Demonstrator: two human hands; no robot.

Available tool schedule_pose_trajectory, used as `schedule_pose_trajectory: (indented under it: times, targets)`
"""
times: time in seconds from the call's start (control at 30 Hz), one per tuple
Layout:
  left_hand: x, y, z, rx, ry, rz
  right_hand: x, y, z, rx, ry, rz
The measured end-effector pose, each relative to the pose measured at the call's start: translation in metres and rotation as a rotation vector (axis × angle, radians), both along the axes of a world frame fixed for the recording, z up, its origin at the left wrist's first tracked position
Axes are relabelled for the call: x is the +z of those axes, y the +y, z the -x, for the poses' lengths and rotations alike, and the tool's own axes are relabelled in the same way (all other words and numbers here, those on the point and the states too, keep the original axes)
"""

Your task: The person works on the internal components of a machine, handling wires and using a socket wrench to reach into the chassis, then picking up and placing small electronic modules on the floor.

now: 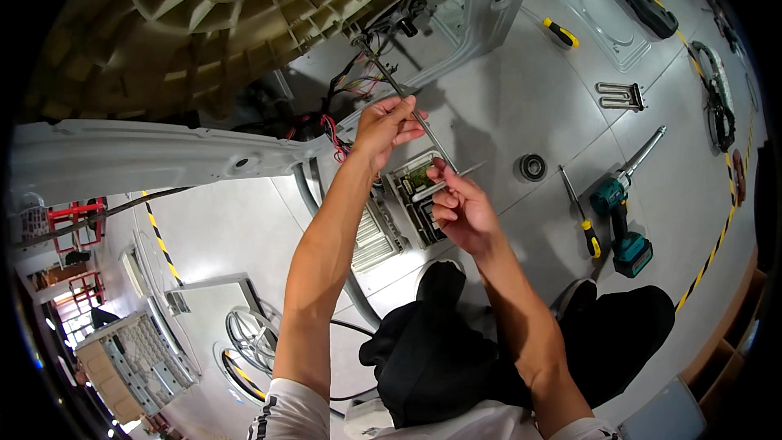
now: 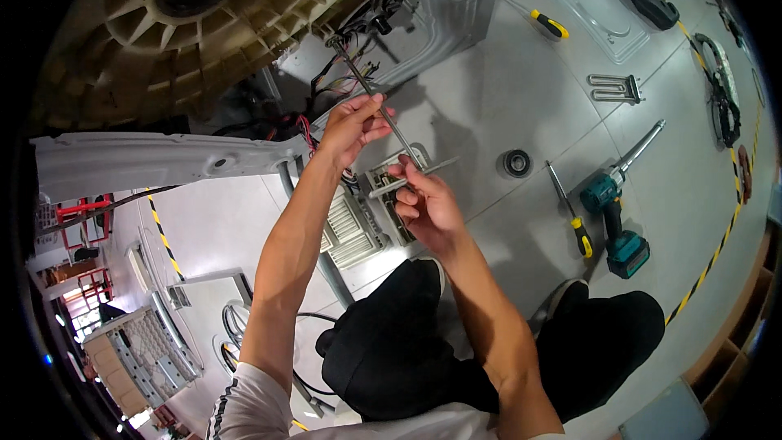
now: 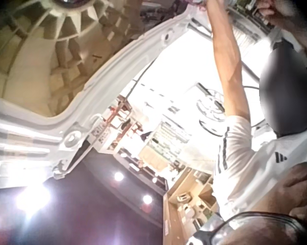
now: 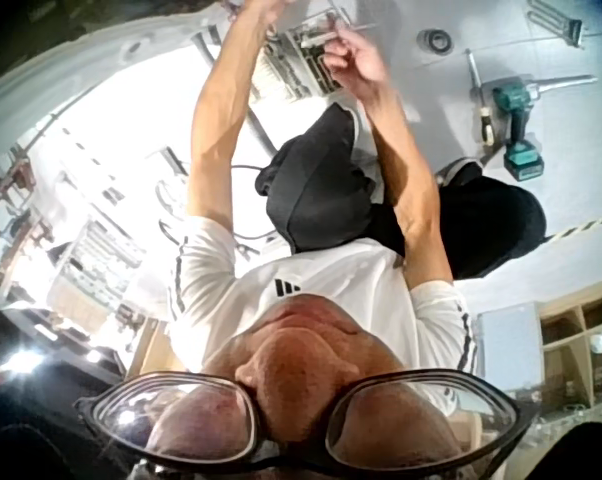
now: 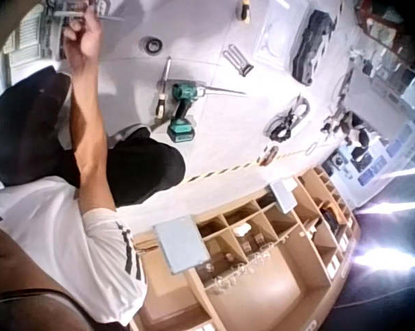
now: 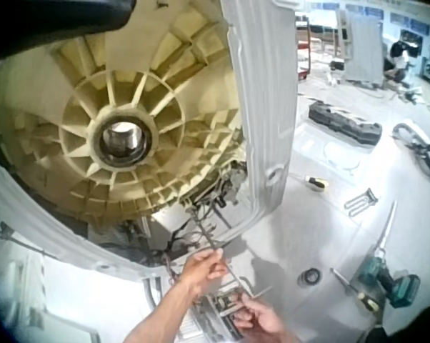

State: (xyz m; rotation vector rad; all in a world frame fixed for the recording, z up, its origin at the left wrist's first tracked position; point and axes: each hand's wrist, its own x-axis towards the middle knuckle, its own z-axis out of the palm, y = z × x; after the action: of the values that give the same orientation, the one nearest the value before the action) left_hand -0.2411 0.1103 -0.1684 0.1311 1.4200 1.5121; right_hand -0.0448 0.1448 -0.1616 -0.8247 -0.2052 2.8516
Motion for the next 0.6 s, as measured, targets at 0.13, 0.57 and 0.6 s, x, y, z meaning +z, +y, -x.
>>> schedule_pose_trajectory:
  times: [0.13,0.57,0.6]
  targets:
    - [0.002,0.004,-0.008,0.017,-0.049,-0.008,-0.017,-0.004,0.0,-0.017,-0.269,-0.835]
    - [0.001,0.006,-0.005,0.026,-0.059,-0.033,-0.014,0.007,-0.024,-0.116,-0.427,-0.404]
    - [-0.002,0.003,-0.004,0.02,-0.065,-0.032,-0.007,0.01,-0.026,0.057,-0.265,-0.105]
